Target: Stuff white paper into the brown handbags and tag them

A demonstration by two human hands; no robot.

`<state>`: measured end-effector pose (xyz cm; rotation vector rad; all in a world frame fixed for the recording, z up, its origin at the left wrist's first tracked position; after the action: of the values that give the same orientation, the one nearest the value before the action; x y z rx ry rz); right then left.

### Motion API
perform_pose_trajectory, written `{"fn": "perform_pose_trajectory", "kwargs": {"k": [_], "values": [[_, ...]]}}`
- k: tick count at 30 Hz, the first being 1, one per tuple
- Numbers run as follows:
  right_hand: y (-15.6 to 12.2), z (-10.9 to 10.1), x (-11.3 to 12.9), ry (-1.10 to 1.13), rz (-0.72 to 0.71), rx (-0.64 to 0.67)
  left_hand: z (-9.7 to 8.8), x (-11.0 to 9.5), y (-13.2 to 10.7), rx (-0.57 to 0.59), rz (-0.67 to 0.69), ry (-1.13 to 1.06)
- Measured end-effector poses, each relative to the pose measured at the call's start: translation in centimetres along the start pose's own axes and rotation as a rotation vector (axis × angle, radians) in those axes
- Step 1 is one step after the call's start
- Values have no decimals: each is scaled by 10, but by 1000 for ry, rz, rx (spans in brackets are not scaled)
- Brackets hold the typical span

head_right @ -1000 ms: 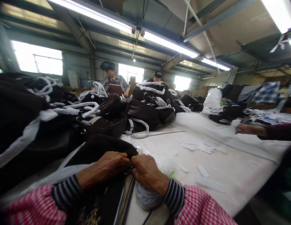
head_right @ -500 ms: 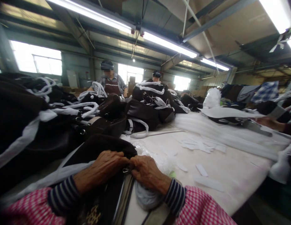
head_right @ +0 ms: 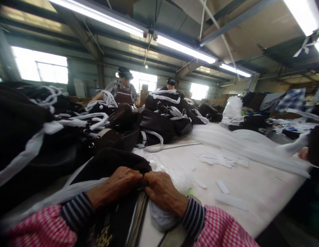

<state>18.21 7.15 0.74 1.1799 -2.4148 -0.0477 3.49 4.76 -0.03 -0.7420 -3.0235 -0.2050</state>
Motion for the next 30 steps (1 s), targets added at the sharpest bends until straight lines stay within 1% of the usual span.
{"fn": "perform_pose_trajectory", "kwargs": {"k": [4, 8, 13, 16, 19, 26, 30], "values": [[0, -1, 0, 41, -3, -45, 6, 2, -10, -35, 44, -10], [1, -1, -4, 103, -16, -67, 8, 4, -14, -63, 50, -25], [1, 0, -7, 86, -17, -68, 9, 6, -7, -23, 45, -32], [0, 1, -8, 78, -5, -65, 7, 4, -2, -11, 57, -48], [-1, 2, -7, 105, -35, -84, 3, 3, 1, -12, 52, -54], [-3, 1, -4, 120, -69, -106, -4, -2, 1, -28, 14, -42], [-3, 1, -4, 112, -77, -115, -5, -4, -1, -42, 51, -39]]}}
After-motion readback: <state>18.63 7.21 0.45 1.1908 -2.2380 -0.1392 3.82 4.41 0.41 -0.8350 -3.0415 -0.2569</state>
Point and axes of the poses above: each hand's wrist, its own y-axis towards the middle knuckle, its own z-axis out of the palm, x = y × z, the point moved 5 cm from there along y, towards the middle knuckle, and after that the axes turned 2 degrees about y, right-handed, at the moved point
